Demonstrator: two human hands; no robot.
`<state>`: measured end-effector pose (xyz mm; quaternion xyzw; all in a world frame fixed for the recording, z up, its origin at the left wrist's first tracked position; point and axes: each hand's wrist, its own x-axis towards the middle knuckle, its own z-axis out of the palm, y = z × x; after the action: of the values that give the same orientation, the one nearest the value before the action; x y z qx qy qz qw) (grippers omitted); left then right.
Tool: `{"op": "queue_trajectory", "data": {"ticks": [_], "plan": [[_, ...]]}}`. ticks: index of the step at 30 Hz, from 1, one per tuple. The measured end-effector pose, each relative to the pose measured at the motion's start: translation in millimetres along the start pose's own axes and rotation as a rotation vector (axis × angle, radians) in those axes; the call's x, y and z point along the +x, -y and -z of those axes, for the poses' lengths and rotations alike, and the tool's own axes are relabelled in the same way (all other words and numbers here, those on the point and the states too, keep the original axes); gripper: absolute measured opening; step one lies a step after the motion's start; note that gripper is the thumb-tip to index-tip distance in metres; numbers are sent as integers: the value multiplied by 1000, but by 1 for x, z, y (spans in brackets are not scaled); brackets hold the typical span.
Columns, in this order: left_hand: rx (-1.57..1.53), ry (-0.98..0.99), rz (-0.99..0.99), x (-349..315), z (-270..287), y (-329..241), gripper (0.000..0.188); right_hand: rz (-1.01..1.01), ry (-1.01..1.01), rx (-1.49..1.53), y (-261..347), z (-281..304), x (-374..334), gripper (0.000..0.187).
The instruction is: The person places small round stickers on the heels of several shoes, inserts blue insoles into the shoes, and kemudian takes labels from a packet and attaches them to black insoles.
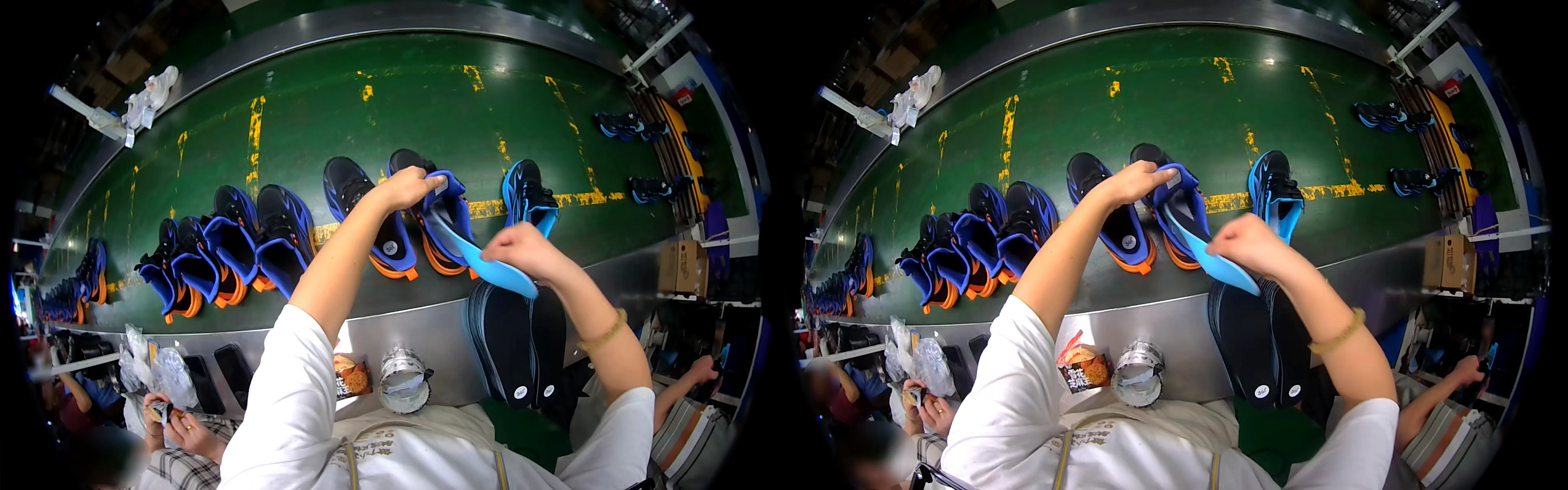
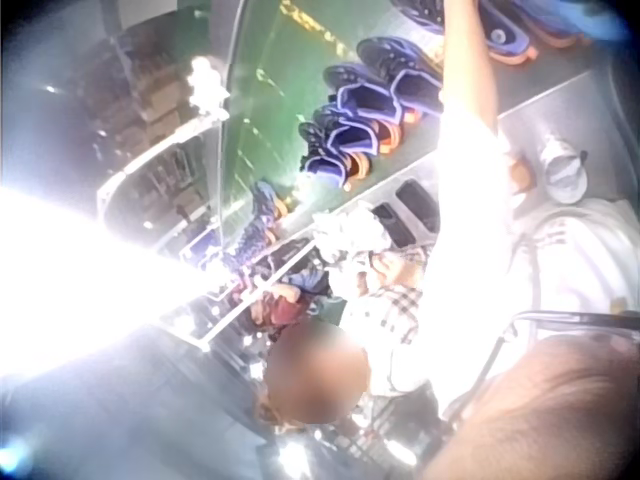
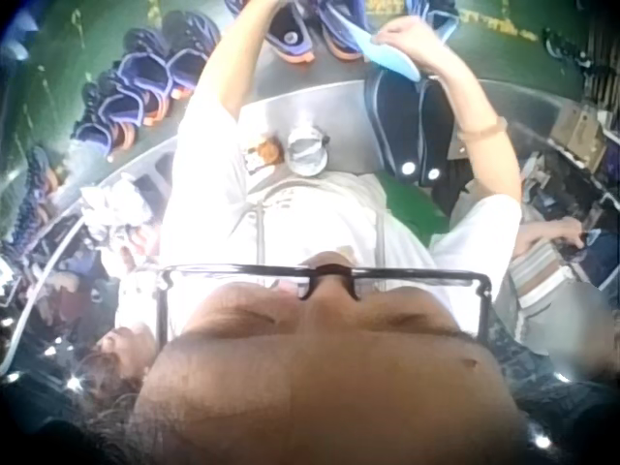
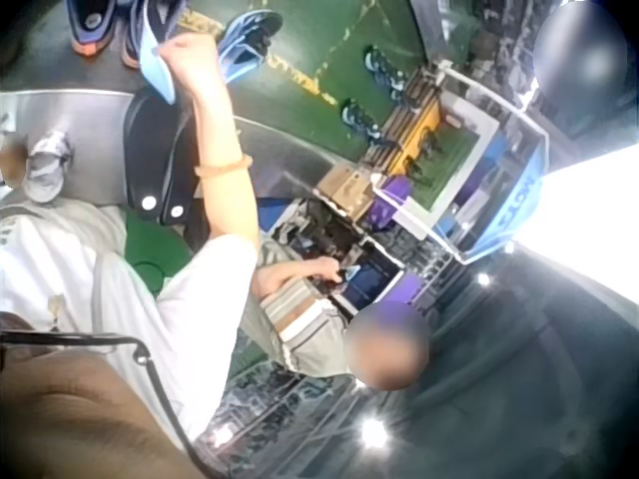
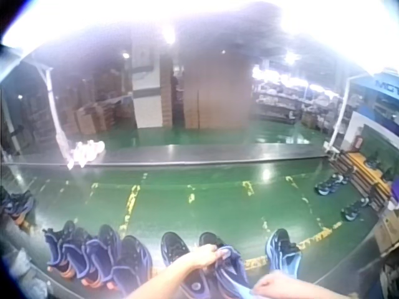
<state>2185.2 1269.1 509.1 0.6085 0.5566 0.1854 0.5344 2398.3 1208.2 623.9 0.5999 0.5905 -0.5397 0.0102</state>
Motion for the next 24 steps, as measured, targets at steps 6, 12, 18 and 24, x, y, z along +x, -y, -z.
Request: {"op": "queue_trajectory", "data": {"ticks": [6,12,18,24], "plan": [[35,39,-111,-1,0,10,54,419,-335,-750,-30,-71,81,12],[147,22,-199,-6,-9,26,48,467,-399,-1008,-32,-83,80,14],[35,-256,-211,-6,-21,23,49,77,-207,-1032,2,-71,68,32],[-30,-190,-186,1,-14,23,55,198,11,-1066,-13,-61,88,18]]}}
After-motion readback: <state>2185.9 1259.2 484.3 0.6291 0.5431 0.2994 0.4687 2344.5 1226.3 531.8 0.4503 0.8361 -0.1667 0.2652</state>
